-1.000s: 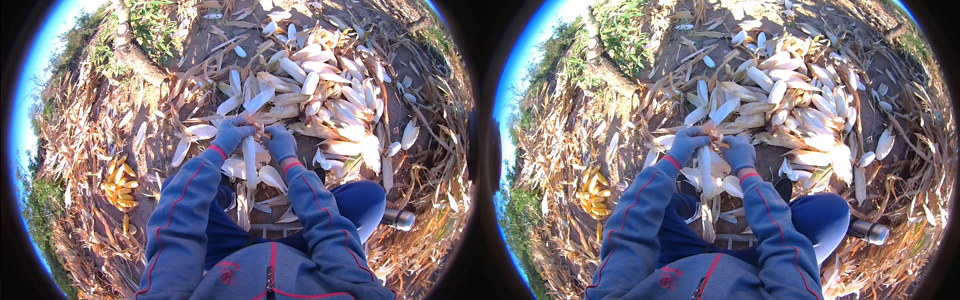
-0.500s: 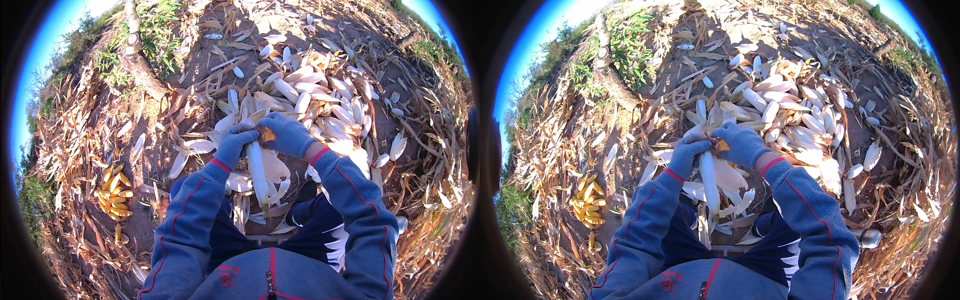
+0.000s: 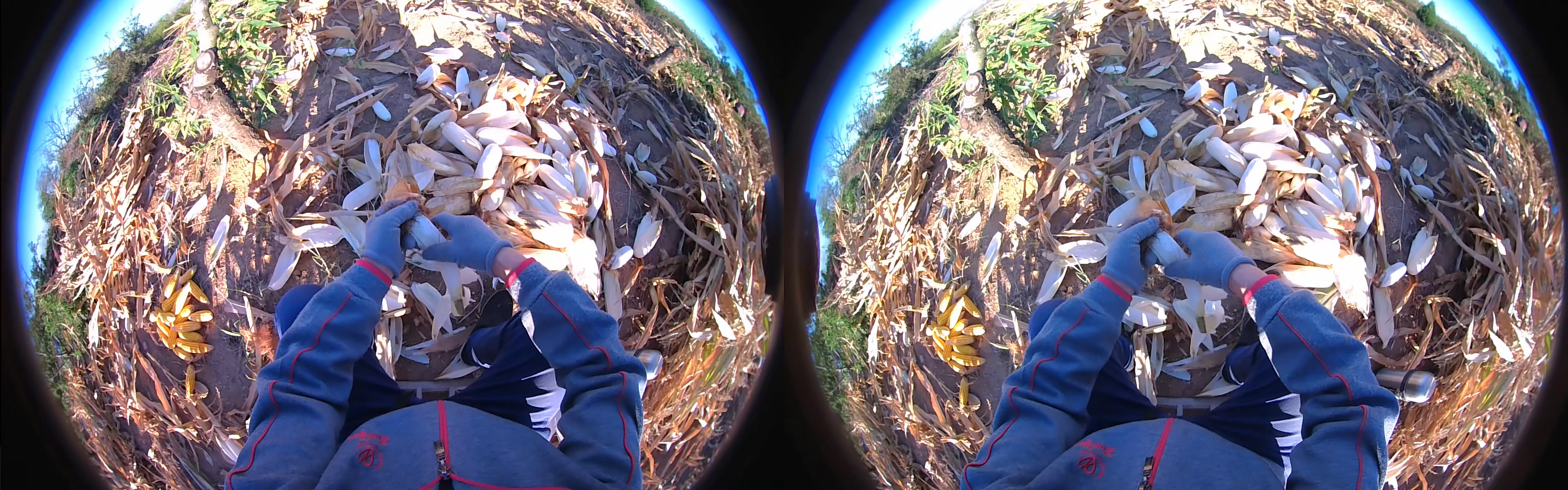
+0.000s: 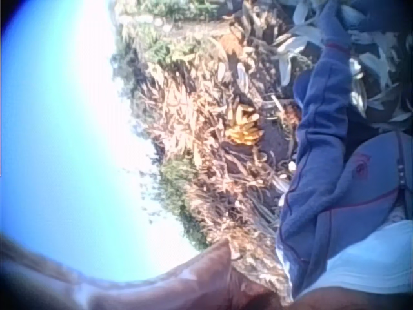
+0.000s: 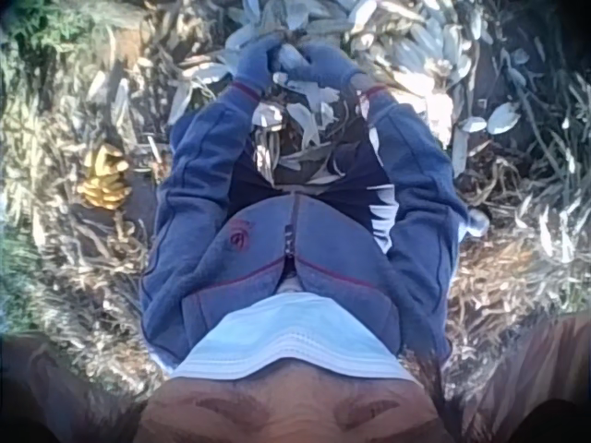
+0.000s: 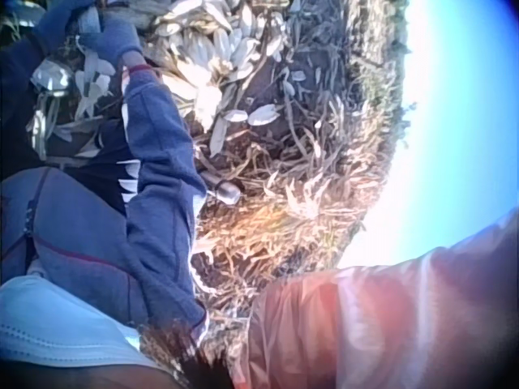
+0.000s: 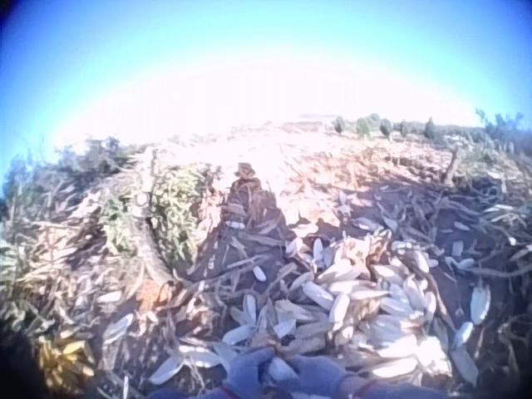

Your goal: The person sits on the ground in a cornfield and repeatedly shucks corn cobs by hand, removing husks and silk. Shucked cobs are placed in a growing pile to the left, while husks accumulate around the person.

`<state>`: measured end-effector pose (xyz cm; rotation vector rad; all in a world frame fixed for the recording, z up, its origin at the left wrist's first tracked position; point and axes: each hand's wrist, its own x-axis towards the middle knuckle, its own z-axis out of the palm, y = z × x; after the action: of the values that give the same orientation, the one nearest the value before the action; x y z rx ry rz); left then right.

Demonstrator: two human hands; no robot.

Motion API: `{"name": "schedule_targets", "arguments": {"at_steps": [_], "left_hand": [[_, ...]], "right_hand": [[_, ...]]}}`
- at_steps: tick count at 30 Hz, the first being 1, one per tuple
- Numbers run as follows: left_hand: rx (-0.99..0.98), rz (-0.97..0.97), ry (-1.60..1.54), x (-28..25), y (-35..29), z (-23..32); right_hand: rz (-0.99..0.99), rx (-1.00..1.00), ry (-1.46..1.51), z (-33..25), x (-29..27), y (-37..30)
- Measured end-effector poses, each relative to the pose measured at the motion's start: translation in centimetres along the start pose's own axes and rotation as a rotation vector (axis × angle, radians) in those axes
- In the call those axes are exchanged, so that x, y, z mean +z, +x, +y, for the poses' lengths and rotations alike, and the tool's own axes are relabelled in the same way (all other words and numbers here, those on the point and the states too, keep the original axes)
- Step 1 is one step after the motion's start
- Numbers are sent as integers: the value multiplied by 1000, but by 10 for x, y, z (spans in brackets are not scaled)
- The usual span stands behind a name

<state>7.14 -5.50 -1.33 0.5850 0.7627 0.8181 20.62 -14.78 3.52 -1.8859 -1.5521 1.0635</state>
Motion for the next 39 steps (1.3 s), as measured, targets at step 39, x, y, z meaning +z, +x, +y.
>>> {"name": "schedule_targets", "arguments": {"at_steps": [39], "left_hand": [[52,-277,-225,-3,-3,41]], "right_hand": [[140,-215,679,6,27,31]]}}
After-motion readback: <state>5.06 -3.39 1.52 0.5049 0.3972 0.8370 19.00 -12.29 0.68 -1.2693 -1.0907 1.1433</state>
